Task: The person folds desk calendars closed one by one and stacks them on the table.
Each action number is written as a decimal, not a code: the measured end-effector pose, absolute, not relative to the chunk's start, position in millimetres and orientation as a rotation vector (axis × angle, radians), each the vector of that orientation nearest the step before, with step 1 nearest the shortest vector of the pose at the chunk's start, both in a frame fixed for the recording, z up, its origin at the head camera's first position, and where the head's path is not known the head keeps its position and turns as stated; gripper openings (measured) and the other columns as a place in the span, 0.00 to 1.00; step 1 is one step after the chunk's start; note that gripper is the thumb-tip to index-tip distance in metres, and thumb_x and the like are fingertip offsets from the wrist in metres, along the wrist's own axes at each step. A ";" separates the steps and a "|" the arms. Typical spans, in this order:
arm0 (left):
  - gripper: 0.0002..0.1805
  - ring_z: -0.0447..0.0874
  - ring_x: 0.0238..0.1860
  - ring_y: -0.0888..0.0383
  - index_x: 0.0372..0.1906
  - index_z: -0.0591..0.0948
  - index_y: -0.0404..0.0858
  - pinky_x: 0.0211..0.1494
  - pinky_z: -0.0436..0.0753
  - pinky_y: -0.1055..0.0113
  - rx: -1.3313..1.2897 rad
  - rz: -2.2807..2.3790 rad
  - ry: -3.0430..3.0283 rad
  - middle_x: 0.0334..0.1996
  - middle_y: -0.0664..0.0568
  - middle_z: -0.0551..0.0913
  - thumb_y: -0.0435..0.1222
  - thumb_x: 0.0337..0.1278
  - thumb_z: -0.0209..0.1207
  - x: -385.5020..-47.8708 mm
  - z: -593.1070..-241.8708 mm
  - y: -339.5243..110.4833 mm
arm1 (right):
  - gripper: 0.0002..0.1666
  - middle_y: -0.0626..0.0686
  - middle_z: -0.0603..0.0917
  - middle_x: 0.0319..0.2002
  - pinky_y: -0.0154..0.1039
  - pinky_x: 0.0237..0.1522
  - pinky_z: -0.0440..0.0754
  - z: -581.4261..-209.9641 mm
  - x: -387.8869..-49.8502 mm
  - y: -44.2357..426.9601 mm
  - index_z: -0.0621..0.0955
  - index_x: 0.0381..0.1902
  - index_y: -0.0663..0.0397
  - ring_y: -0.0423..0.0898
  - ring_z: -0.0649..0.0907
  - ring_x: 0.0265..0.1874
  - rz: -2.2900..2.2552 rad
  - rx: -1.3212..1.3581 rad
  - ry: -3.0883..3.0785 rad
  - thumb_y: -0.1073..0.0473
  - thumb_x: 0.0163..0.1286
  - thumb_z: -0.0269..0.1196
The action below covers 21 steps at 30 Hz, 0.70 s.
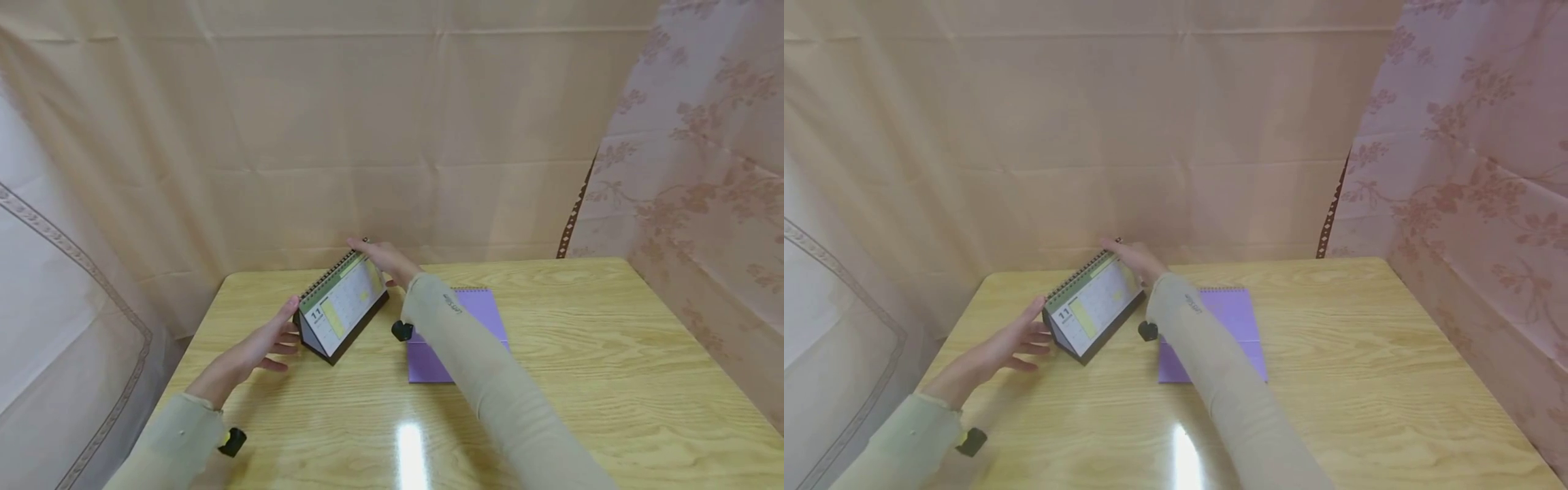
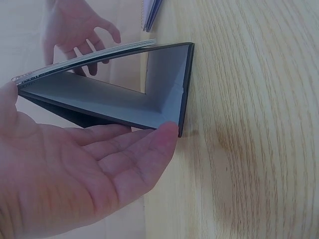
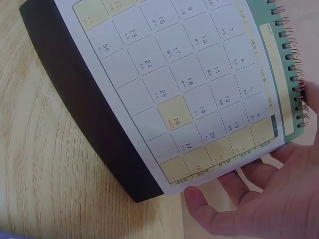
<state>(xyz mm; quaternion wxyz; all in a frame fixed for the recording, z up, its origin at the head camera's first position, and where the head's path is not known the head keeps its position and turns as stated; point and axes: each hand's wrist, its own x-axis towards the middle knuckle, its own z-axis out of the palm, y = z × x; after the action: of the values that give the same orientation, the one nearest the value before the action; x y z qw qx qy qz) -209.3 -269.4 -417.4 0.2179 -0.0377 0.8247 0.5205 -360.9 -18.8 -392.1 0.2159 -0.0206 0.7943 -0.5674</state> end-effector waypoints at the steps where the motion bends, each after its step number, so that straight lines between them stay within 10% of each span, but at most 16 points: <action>1: 0.58 0.68 0.68 0.30 0.72 0.61 0.22 0.53 0.82 0.45 -0.102 1.440 2.284 0.69 0.23 0.65 0.74 0.67 0.31 -209.6 -417.2 -269.0 | 0.61 0.52 0.65 0.75 0.66 0.64 0.66 -392.0 -361.0 -18.7 0.70 0.74 0.46 0.56 0.66 0.71 -1.573 -0.056 2.204 0.15 0.52 0.61; 21: 0.56 0.68 0.67 0.30 0.74 0.60 0.26 0.55 0.81 0.43 -0.120 1.450 2.309 0.71 0.25 0.63 0.73 0.67 0.32 -213.8 -418.2 -267.0 | 0.60 0.52 0.67 0.74 0.68 0.64 0.66 -391.7 -364.3 -15.8 0.71 0.73 0.44 0.57 0.67 0.70 -1.572 -0.075 2.185 0.15 0.53 0.61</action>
<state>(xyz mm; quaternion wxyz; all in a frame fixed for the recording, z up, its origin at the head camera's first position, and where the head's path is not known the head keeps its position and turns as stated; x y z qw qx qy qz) -213.8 -267.0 -418.2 0.2049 -0.0429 0.8281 0.5201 -364.3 -15.8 -391.7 0.2225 -0.0270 0.7910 -0.5693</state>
